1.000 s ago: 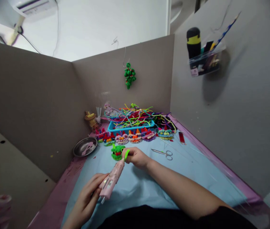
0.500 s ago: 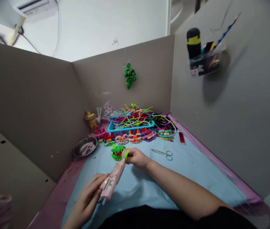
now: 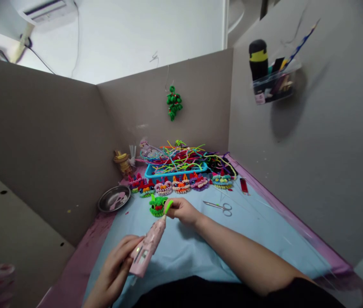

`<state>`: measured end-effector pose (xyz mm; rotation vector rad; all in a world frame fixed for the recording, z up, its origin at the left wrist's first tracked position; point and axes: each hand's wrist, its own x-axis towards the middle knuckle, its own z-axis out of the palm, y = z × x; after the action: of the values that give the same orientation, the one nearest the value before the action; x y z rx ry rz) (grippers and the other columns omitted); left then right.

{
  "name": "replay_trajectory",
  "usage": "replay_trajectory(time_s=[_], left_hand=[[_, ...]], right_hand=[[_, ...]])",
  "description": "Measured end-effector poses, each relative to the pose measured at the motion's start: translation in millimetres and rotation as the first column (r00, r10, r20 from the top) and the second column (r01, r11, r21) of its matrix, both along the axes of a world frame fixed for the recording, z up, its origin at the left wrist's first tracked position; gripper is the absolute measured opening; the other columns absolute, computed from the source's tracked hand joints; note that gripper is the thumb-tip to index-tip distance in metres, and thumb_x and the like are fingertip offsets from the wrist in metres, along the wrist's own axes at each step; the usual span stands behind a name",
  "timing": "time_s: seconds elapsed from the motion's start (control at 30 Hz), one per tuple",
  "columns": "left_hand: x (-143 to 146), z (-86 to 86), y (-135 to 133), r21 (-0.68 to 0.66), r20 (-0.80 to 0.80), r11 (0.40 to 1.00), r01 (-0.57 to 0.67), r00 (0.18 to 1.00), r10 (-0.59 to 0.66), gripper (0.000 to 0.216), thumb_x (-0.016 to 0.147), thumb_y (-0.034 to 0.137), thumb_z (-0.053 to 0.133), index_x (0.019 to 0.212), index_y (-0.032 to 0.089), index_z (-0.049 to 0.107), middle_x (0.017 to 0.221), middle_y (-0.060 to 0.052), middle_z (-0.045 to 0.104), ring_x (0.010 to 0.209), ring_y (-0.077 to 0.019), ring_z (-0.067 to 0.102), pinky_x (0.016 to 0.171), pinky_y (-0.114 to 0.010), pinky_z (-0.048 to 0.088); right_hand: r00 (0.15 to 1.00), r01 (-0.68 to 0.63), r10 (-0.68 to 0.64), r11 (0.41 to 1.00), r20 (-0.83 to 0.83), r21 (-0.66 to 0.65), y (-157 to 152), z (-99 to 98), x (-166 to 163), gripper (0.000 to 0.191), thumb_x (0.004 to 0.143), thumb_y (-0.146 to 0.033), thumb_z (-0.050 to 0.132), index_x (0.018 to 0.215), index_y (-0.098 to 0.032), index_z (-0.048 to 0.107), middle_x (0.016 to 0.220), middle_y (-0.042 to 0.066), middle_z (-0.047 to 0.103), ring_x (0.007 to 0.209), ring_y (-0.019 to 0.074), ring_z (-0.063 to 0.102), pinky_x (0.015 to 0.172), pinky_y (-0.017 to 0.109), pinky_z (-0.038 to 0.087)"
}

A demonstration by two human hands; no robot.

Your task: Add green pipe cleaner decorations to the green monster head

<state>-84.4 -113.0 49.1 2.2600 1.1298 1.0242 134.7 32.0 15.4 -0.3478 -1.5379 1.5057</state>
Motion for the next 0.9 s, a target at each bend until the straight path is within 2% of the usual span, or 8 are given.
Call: replay_trajectory(time_s=[0.27, 0.47, 0.9], left_hand=[[-4.2, -1.3, 3.6, 0.011, -0.023, 0.998, -0.066, 0.998, 0.067, 0.036, 0.089, 0.025, 0.035, 0.121, 0.023, 0.051, 0.109, -0.013, 0.055, 0.099, -0.0229, 0.053, 0.083, -0.035, 0.046], [-5.3, -5.2, 7.1, 0.038, -0.006, 0.998, -0.043, 0.999, 0.044, 0.036, 0.089, 0.022, 0.036, 0.122, 0.025, 0.048, 0.110, -0.011, 0.055, 0.100, -0.0216, 0.053, 0.084, -0.034, 0.045], [-4.6, -5.2, 8.8, 0.038, -0.001, 0.999, -0.032, 0.999, 0.032, 0.036, 0.088, 0.020, 0.038, 0.121, 0.026, 0.050, 0.108, -0.009, 0.057, 0.098, -0.0206, 0.055, 0.083, -0.031, 0.046]], right_hand=[[0.999, 0.033, -0.034, 0.997, -0.002, -0.066, -3.9, 4.7, 1.3, 0.021, 0.069, -0.033, 0.069, 0.067, -0.014, 0.060, 0.058, -0.003, 0.045, 0.053, 0.0075, 0.035, 0.051, 0.020, 0.027], [1.000, 0.005, -0.005, 1.000, 0.002, -0.030, -8.7, 11.8, 1.2, 0.025, 0.067, -0.037, 0.070, 0.069, -0.013, 0.061, 0.058, -0.003, 0.043, 0.054, 0.0080, 0.036, 0.054, 0.021, 0.031], [0.999, 0.010, -0.013, 0.998, 0.047, 0.062, -8.7, 11.5, -0.3, 0.029, 0.068, -0.041, 0.069, 0.068, -0.013, 0.061, 0.074, 0.003, 0.054, 0.065, 0.0116, 0.048, 0.062, 0.024, 0.039]])
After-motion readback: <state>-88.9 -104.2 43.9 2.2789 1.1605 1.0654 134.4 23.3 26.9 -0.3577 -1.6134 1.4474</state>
